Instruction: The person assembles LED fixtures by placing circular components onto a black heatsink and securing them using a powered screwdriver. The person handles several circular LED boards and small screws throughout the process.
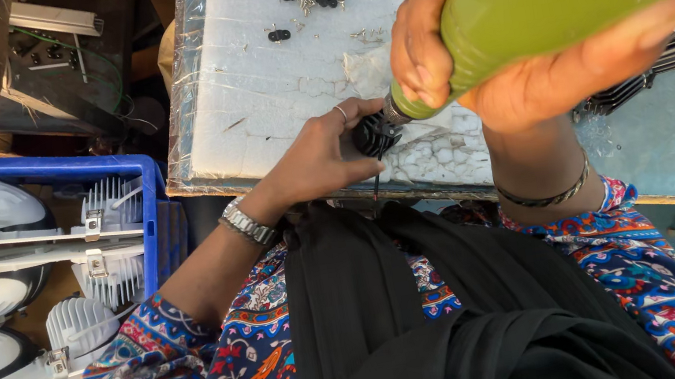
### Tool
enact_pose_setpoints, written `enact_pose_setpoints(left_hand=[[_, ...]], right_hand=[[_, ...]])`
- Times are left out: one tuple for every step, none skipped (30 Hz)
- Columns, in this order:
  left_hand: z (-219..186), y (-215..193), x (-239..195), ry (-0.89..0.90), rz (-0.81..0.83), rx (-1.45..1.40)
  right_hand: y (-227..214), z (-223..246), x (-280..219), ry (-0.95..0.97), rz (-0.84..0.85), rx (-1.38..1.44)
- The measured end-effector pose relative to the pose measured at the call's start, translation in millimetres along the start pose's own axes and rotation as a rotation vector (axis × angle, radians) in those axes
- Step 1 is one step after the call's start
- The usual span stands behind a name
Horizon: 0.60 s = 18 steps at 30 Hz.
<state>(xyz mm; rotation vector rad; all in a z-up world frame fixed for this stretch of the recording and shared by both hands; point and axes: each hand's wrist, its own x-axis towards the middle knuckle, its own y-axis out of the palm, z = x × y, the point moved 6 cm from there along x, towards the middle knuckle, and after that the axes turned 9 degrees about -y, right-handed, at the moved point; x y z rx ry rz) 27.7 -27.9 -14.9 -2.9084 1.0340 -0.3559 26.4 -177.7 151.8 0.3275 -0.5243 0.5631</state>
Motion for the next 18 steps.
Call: enact_pose_setpoints(left_hand=[[-6, -1, -1, 0.070, -0.042, 0.173], [-4, 0, 0, 0.016, -0.058, 0.190], [-1, 2, 2, -0.038, -0.072, 0.206], [3, 4, 3, -0.092, -0.086, 0.221], [3, 5, 4, -0.074, -0.114, 0.223], [2, 6, 4, -0.056, -0.143, 0.226], [1, 5, 4, -0.035, -0.172, 0.229], [2, 4, 5, -0.049, -0.171, 0.236], [3, 4, 6, -0.063, -0.171, 0.242], [3, 4, 6, -0.077, -0.171, 0.247], [5, 5, 7, -0.119, -0.162, 0.252], [7, 5, 7, -0.160, -0.153, 0.257], [10, 5, 9, -0.198, -0.146, 0.257], [7, 2, 10, -0.131, -0.161, 0.243], [6, 3, 9, -0.067, -0.176, 0.220], [4, 3, 8, -0.003, -0.191, 0.197], [5, 4, 8, 0.016, -0.197, 0.192], [4, 5, 7, 0.034, -0.202, 0.187]], right_hand=[[3, 2, -2, 0.009, -0.033, -0.055], [6, 5, -4, 0.021, -0.066, -0.109], [10, 3, -7, 0.013, -0.128, -0.196], [11, 4, -7, 0.013, -0.150, -0.240], [10, 4, -8, 0.013, -0.169, -0.284], [7, 6, -6, 0.018, -0.147, -0.286], [3, 6, -3, -0.015, -0.119, -0.250], [-2, 7, -1, -0.046, -0.090, -0.213], [-5, 3, 0, -0.110, -0.055, -0.135], [-8, 2, -3, -0.148, -0.058, -0.118], [-12, 1, -5, -0.186, -0.056, -0.099], [-18, 0, -9, -0.198, -0.094, -0.143], [-23, 1, -11, -0.202, -0.127, -0.159], [-30, 3, -13, -0.219, -0.165, -0.170], [-36, 7, -16, -0.221, -0.204, -0.153], [-42, 9, -20, -0.233, -0.251, -0.116], [-49, 12, -22, -0.245, -0.294, -0.082], [-55, 14, -23, -0.268, -0.344, -0.030]])
